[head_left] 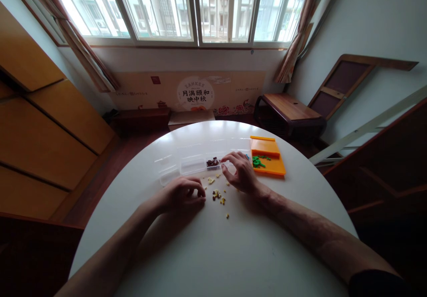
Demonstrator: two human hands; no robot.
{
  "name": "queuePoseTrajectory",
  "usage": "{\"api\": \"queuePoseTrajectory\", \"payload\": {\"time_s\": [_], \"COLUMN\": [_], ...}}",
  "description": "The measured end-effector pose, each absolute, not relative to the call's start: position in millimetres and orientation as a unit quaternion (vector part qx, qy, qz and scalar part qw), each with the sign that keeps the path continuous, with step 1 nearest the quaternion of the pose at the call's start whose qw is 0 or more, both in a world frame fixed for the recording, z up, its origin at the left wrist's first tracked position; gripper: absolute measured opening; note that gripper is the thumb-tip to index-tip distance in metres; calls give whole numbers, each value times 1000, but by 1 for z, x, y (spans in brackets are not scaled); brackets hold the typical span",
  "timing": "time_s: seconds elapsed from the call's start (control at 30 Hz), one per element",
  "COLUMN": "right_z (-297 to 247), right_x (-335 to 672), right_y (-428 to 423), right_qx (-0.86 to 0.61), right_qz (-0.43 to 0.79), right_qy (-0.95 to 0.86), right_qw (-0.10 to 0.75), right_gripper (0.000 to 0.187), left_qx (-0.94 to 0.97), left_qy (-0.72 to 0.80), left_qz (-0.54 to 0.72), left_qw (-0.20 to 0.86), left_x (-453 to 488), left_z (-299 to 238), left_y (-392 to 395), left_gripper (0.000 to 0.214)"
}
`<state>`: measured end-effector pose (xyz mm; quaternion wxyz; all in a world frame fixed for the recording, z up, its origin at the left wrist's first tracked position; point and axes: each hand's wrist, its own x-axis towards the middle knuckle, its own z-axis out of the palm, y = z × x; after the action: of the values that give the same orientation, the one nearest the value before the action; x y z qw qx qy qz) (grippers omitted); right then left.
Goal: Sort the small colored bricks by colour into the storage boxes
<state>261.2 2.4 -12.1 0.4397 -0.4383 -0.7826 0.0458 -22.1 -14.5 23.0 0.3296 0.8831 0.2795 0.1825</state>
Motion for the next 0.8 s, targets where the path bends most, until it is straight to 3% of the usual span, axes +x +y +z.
{"api": "queuePoseTrajectory", "payload": {"time_s": [0.17, 0.37, 0.8], "right_z": [-11, -11, -9], "right_x": [261, 261, 260], "right_y": [1, -1, -2], "right_qx": [-395, -298, -237], "right_qz": [66, 62, 60], "right_qy": [-804, -861, -890], "right_qw": [441, 408, 384], "right_gripper": [13, 16, 7], "left_qx": [869, 826, 800], "left_qy": [304, 311, 357], "left_qz": [291, 368, 385], "left_qw": [258, 292, 290], "left_x": [-13, -4, 4], "left_z": [3, 2, -2], "left_y": [-11, -12, -15], "left_gripper": [22, 24, 25]}}
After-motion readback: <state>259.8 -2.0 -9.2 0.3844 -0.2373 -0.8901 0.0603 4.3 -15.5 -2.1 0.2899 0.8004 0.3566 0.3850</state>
